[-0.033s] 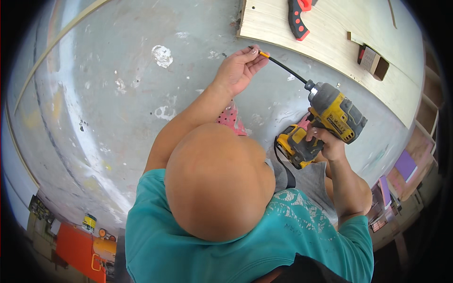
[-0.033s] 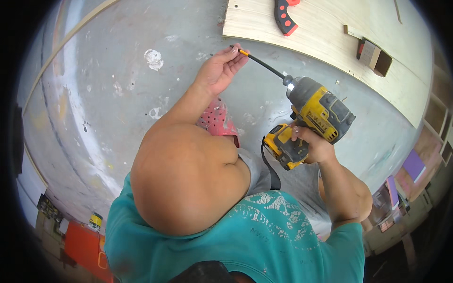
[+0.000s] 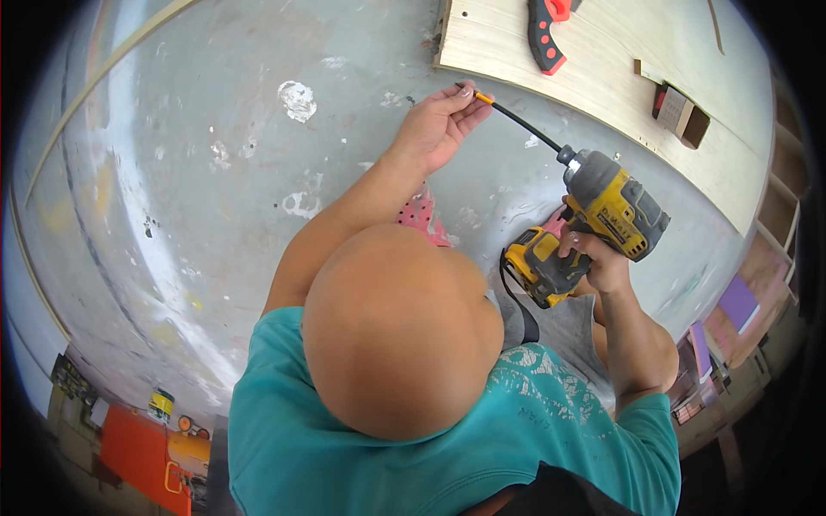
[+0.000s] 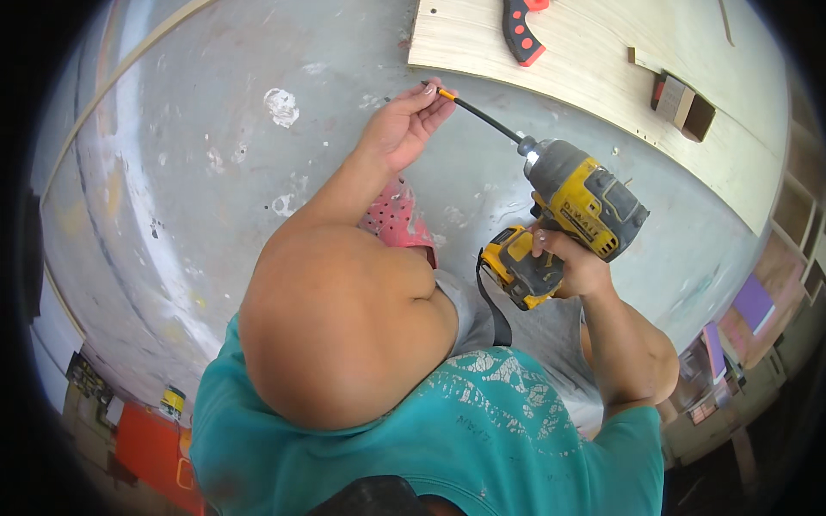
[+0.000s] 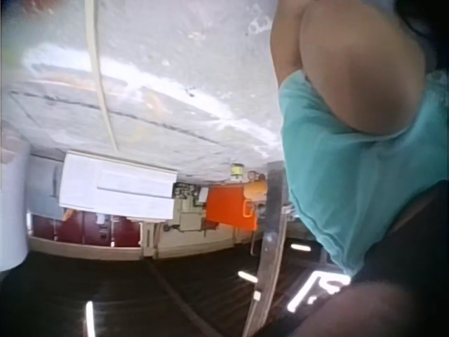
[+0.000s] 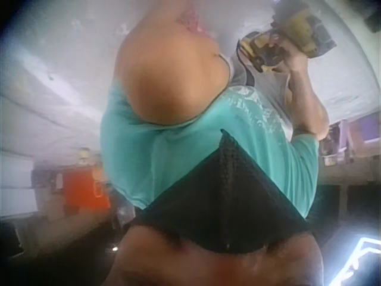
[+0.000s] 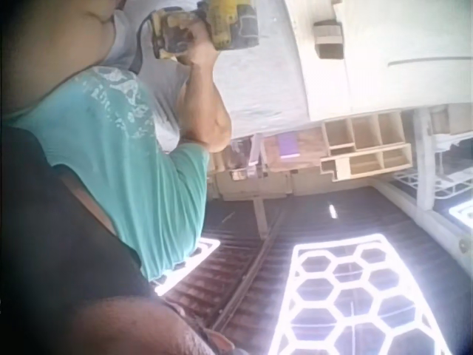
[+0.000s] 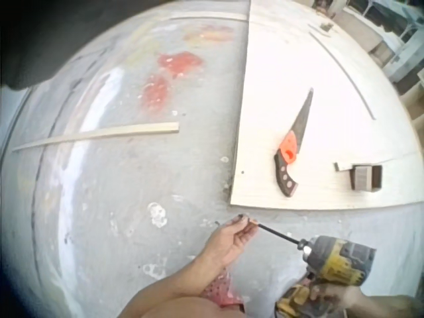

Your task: Drill screws into a wooden board to attach a thin strip of wood.

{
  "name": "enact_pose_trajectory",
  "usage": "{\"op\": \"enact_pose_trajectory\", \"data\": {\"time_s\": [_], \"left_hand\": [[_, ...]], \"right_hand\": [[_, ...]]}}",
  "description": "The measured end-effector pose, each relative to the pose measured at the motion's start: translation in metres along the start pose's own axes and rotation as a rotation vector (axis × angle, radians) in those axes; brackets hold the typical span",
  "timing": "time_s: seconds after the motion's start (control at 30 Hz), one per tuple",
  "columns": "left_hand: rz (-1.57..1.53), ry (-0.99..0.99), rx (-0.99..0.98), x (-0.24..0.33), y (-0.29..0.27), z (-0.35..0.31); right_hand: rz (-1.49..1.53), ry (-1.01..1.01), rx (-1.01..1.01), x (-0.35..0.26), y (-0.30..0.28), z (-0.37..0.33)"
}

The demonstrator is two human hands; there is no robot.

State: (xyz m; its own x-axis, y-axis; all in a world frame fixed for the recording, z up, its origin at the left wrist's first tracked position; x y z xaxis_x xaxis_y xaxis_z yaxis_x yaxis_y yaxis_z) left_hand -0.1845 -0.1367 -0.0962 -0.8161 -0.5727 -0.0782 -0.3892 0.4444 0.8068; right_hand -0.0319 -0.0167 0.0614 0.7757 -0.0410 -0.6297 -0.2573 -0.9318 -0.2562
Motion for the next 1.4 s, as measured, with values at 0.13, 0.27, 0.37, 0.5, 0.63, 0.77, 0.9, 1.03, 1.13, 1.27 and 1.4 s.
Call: {"op": "enact_pose_trajectory", "data": {"time_s": [0.13,0.27,0.37,0.5,0.63,0.77,0.9,1.03,1.13,1.27,1.4], "left_hand": [[-0.096,0.006,-0.017,0.002,-0.006,-0.004],[-0.23,-0.096,-0.036,-0.001,-0.01,-0.013],[-0.204,-0.125,0.001,0.009,-0.017,-0.019],[-0.165,-0.132,-0.015,0.016,-0.021,-0.017],[-0.164,-0.132,-0.001,0.02,-0.026,-0.016],[-0.176,-0.148,-0.005,0.022,-0.032,-0.014],[-0.2,-0.141,0.005,0.027,-0.041,-0.011],[-0.061,-0.204,-0.107,0.027,-0.05,-0.008],[1.113,0.453,0.114,0.089,-0.075,-0.024],[1.417,0.967,-0.073,0.136,-0.056,-0.033],[1.61,0.925,-0.374,0.131,-0.044,-0.014]], "right_hand": [[-0.079,-0.055,-0.041,-0.01,0.024,-0.002],[-0.169,-0.093,0.026,-0.026,0.035,-0.007],[-0.272,-0.065,-0.035,-0.046,0.047,-0.003],[-0.383,-0.05,-0.039,-0.078,0.055,0.005],[-0.48,-0.032,-0.014,-0.098,0.061,0.01],[-0.583,0.023,-0.025,-0.105,0.062,0.016],[-0.651,0.027,-0.028,-0.119,0.078,0.021],[-0.706,0.041,-0.04,-0.123,0.071,0.03],[-0.742,0.005,-0.059,-0.128,0.062,0.038],[-0.723,0.042,-0.078,-0.136,0.074,0.035],[-0.675,0.041,-0.04,-0.135,0.09,0.03]]}}
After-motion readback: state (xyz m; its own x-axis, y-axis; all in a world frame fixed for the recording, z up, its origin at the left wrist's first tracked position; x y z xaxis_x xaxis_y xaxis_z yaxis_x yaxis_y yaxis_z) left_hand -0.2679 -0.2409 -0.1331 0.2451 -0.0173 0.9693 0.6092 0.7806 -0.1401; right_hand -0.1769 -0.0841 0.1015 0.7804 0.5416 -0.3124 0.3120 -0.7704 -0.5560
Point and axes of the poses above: each hand's wrist, its own z-axis towards the middle knuckle, its own y-axis out of the palm, x = y × z, the point moved 8 cm from there along z, towards the middle knuckle, and after that the axes turned 11 degrees about -z, right-handed, at the moved point
